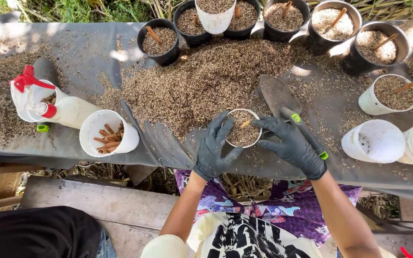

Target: Filling small plastic pots with soil substrate using a trowel and inserting wooden markers.

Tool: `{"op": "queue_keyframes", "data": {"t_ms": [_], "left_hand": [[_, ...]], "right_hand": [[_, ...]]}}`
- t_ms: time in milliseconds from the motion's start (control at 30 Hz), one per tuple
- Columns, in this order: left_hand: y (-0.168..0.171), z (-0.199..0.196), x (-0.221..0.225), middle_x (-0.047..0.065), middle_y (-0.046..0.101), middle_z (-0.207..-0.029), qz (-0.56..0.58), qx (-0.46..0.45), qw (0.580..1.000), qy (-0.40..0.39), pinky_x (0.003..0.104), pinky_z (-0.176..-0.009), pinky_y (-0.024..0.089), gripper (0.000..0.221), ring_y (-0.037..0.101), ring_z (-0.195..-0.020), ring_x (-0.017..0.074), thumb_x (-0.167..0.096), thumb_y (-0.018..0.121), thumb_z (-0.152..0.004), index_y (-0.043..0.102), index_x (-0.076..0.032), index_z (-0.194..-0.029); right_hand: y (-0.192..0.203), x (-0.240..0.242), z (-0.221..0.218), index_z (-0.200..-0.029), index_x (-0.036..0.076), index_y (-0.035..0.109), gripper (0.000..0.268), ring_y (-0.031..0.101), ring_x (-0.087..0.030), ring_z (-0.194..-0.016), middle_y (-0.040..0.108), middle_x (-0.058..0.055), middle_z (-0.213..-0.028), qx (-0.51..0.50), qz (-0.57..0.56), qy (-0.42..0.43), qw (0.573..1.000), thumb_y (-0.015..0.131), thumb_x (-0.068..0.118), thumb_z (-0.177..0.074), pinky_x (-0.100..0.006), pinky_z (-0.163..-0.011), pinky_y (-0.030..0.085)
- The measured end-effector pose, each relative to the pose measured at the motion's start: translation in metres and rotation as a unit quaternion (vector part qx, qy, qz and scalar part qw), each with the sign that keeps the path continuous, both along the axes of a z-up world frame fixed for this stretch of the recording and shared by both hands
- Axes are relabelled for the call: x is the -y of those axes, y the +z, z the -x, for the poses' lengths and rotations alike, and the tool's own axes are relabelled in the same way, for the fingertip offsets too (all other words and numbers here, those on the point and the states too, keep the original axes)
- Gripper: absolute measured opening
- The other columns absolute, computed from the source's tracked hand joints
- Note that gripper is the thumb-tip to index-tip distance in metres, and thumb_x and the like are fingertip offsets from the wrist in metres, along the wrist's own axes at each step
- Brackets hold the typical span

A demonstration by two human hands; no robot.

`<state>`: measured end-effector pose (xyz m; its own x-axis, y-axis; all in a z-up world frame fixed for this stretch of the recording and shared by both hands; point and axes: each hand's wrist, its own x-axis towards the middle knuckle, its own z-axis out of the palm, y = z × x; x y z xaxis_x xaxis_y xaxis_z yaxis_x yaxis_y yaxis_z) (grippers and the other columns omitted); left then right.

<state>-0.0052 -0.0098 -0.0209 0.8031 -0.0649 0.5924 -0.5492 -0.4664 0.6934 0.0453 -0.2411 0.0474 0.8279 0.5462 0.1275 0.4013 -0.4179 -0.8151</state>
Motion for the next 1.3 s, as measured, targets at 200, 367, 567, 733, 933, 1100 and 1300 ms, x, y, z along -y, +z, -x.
{"op": "queue_keyframes", "data": {"t_ms": [200,367,567,733,933,1100,1300], "left_hand": [[-0.003,0.003,0.006,0.023,0.034,-0.160,0.054,-0.038,0.998,0.016,0.056,-0.118,0.039,0.078,0.040,-0.145,0.0447,-0.036,0.068,-0.095,0.034,-0.010,-0.160],[0.007,-0.007,0.014,0.021,0.035,-0.158,0.122,-0.029,0.992,0.023,0.050,-0.119,0.039,0.077,0.041,-0.146,0.0385,-0.037,0.062,-0.099,0.027,-0.007,-0.161],[0.005,-0.010,0.020,0.021,0.038,-0.157,0.178,-0.071,0.981,0.035,0.046,-0.115,0.042,0.078,0.041,-0.146,0.0358,-0.036,0.062,-0.099,0.025,-0.003,-0.160],[-0.013,-0.010,0.021,0.016,0.041,-0.154,0.162,-0.063,0.982,0.081,0.043,-0.116,0.041,0.074,0.044,-0.144,0.0316,-0.035,0.062,-0.099,0.029,-0.004,-0.158],[-0.016,0.001,0.028,0.021,0.035,-0.161,0.037,0.061,0.985,0.157,0.050,-0.129,0.036,0.063,0.038,-0.153,0.0341,-0.032,0.047,-0.111,0.020,-0.007,-0.161],[-0.002,0.005,0.026,0.020,0.045,-0.151,0.076,-0.007,0.989,0.129,0.048,-0.121,0.041,0.063,0.045,-0.143,0.0340,-0.035,0.057,-0.105,0.033,-0.004,-0.154],[-0.007,0.000,0.028,0.020,0.046,-0.150,0.056,-0.009,0.987,0.148,0.048,-0.120,0.043,0.063,0.046,-0.141,0.0341,-0.041,0.052,-0.107,0.032,-0.004,-0.154]], "right_hand": [[-0.027,0.005,-0.002,-0.125,0.013,0.075,0.048,0.073,-0.027,-0.105,0.075,-0.013,-0.121,-0.008,-0.024,-0.060,0.998,0.086,0.022,-0.079,-0.041,-0.092,0.060],[-0.012,0.002,-0.011,-0.118,0.011,0.077,0.043,0.074,-0.031,-0.105,0.074,-0.015,-0.116,0.048,-0.034,-0.057,0.997,0.088,0.023,-0.078,-0.041,-0.088,0.062],[-0.008,-0.001,-0.030,-0.118,0.012,0.076,0.039,0.074,-0.026,-0.099,0.074,-0.012,-0.111,0.036,-0.052,-0.138,0.988,0.089,0.018,-0.082,-0.042,-0.084,0.063],[0.041,-0.012,-0.068,-0.117,0.007,0.074,0.033,0.073,-0.029,-0.092,0.074,-0.015,-0.099,0.078,-0.064,-0.195,0.976,0.087,0.015,-0.088,-0.045,-0.084,0.061],[0.044,-0.005,-0.156,-0.116,-0.009,0.067,0.022,0.074,-0.035,-0.101,0.075,-0.025,-0.112,0.374,0.000,-0.140,0.917,0.082,0.000,-0.104,-0.037,-0.083,0.064],[0.039,-0.003,-0.215,-0.116,-0.001,0.067,0.026,0.070,-0.022,-0.086,0.074,-0.014,-0.103,0.348,-0.013,-0.165,0.923,0.089,0.000,-0.101,-0.031,-0.073,0.062],[0.042,-0.017,-0.253,-0.114,-0.003,0.065,0.025,0.070,-0.028,-0.089,0.072,-0.019,-0.105,0.313,0.023,-0.168,0.934,0.083,0.001,-0.098,-0.034,-0.079,0.063]]}}
